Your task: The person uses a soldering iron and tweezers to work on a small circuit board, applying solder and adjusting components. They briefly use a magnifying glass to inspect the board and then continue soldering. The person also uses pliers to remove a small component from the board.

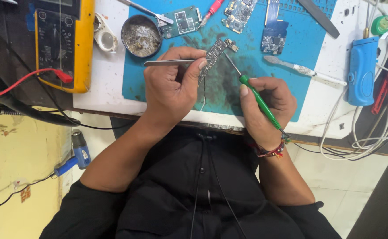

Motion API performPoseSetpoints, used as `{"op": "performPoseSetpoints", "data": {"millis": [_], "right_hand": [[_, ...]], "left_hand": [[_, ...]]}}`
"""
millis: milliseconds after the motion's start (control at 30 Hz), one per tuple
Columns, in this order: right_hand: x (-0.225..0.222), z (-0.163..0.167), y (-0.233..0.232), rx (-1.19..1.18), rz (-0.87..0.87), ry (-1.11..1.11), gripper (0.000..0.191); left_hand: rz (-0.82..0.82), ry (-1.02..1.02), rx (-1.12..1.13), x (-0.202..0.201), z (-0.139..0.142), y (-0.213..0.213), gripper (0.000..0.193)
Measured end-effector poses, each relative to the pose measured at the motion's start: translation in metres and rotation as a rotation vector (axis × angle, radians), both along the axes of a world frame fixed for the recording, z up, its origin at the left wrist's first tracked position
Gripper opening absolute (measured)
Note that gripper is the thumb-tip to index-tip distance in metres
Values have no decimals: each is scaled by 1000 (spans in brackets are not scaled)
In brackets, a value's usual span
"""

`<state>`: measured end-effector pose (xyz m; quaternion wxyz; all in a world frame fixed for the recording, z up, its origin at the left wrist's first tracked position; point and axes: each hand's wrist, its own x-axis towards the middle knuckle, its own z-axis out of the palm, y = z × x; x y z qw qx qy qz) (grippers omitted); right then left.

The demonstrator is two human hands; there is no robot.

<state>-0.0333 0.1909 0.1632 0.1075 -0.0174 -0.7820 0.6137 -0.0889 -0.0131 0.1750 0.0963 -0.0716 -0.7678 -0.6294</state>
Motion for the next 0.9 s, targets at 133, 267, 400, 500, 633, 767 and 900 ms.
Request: {"op": "performPoseSetpoints", "data": {"millis": [133, 267, 400, 500, 633, 767, 900], "right_hand": [[-4, 1, 1, -6, 4, -5, 12], [-7, 1, 4, 6, 14, 15, 13], [-8, 1, 8, 47, 38, 17, 14], [-10, 0, 9, 61, 60, 16, 14], [-12, 0, 10, 95, 67, 30, 15], [-12, 0, 11, 81, 82, 38, 14], [-13, 1, 11, 72, 86, 38, 15]], "left_hand": [[7, 1, -41, -4, 2, 1, 7], [10, 10, -49, -7, 3, 2, 6], [14, 5, -16, -10, 1, 4, 5], [31, -4, -11, -11, -1, 5, 5], [45, -1, -2, -12, -3, 6, 5], [39, 27, -12, -12, -4, 6, 5], [35, 30, -12, -14, -4, 6, 6]]}}
